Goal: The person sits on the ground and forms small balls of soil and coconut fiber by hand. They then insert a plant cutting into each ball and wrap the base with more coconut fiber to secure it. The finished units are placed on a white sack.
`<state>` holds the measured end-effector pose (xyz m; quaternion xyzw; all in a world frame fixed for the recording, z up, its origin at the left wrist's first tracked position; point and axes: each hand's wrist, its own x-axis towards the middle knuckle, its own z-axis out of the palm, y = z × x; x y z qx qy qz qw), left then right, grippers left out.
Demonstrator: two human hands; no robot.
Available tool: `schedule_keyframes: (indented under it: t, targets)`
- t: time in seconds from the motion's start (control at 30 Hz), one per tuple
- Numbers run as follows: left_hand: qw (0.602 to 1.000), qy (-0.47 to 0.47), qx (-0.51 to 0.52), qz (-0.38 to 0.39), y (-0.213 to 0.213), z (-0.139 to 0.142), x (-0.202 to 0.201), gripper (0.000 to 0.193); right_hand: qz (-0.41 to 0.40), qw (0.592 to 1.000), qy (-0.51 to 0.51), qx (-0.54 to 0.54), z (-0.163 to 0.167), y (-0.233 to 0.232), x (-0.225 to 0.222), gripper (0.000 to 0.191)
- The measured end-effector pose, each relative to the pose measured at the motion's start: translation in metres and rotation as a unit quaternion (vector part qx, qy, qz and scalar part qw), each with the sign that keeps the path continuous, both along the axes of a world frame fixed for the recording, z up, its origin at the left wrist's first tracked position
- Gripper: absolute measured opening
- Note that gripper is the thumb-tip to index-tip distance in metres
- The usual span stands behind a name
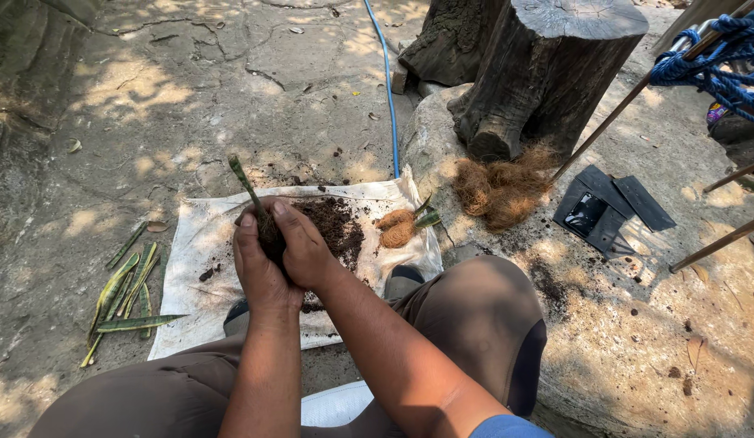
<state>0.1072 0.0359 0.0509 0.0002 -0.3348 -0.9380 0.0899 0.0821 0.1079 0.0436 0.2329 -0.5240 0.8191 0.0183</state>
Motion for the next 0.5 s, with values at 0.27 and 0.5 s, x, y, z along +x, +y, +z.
schedule_keyframes:
  t: [0.27,0.5]
  targets:
    - [0.999,0.044,-0.017,0.008,0.0,-0.013,-0.003,0.042,-0.105,0.983,0.096,0.115,0.006,0.002,0.002,0.039]
    - [0.999,0.024,-0.039,0.01,-0.002,-0.021,-0.005,0.047,-0.093,0.983,0.084,0.131,0.005,0.003,0.001,0.049]
